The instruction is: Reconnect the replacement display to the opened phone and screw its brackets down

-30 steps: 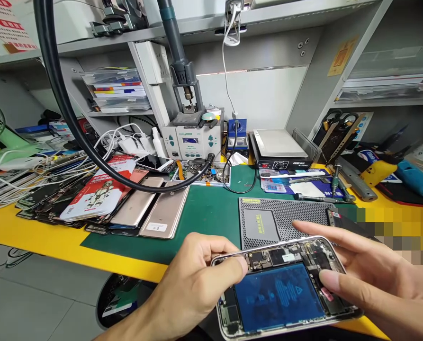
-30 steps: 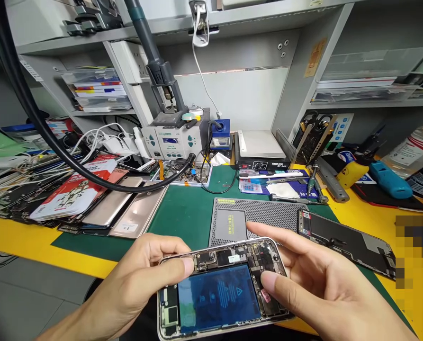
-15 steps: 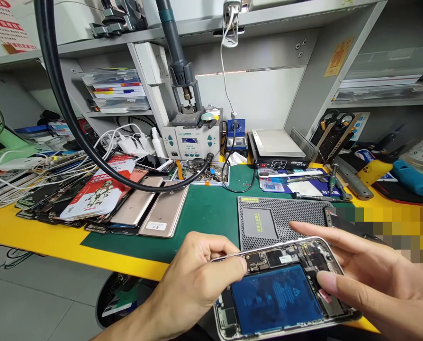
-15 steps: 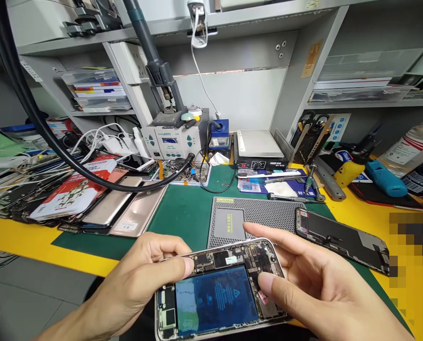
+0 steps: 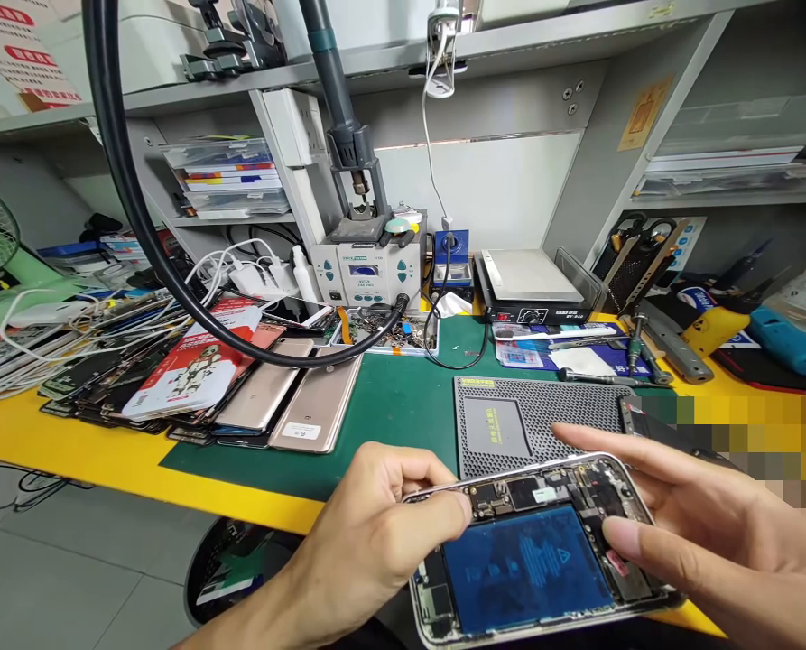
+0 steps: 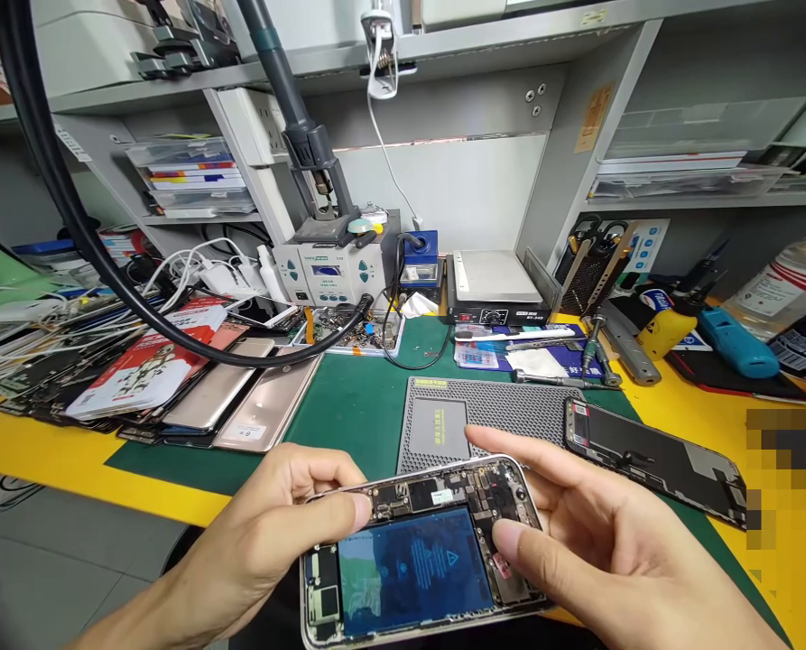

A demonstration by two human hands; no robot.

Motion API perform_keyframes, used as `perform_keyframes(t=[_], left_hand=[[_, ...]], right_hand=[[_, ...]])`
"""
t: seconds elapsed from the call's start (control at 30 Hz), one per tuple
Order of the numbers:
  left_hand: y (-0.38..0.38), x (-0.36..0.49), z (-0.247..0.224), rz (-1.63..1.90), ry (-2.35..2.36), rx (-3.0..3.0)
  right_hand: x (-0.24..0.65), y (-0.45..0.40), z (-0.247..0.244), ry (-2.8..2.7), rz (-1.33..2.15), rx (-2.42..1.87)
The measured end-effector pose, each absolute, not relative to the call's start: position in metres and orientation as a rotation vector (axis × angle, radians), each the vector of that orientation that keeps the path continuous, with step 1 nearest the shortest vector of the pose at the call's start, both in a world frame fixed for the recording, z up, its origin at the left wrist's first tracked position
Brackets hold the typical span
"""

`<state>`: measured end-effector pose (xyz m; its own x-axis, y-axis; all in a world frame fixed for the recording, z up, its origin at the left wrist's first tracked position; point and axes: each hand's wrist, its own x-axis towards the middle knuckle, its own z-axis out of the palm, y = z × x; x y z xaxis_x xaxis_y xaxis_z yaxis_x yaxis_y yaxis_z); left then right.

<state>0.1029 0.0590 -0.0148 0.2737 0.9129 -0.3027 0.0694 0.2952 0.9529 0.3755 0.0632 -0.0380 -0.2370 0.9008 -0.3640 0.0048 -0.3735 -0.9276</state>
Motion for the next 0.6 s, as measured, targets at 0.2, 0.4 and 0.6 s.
perform_keyframes(t=[0.2, 0.4, 0.6], left_hand=[[0.059, 0.103, -0.018, 0.785, 1.152, 1.12], [0.057, 0.1, -0.018, 0.79, 1.074, 0.996], [0.048, 0.097, -0.02, 0.905, 0.847, 0.769]], right_hand=[[0.373, 0.065, -0.042, -1.157, 1.7, -1.325], [0.372, 0.07, -0.038, -1.175, 1.712, -1.289], [0.371, 0.074, -0.038, -1.099, 1.663, -1.343]])
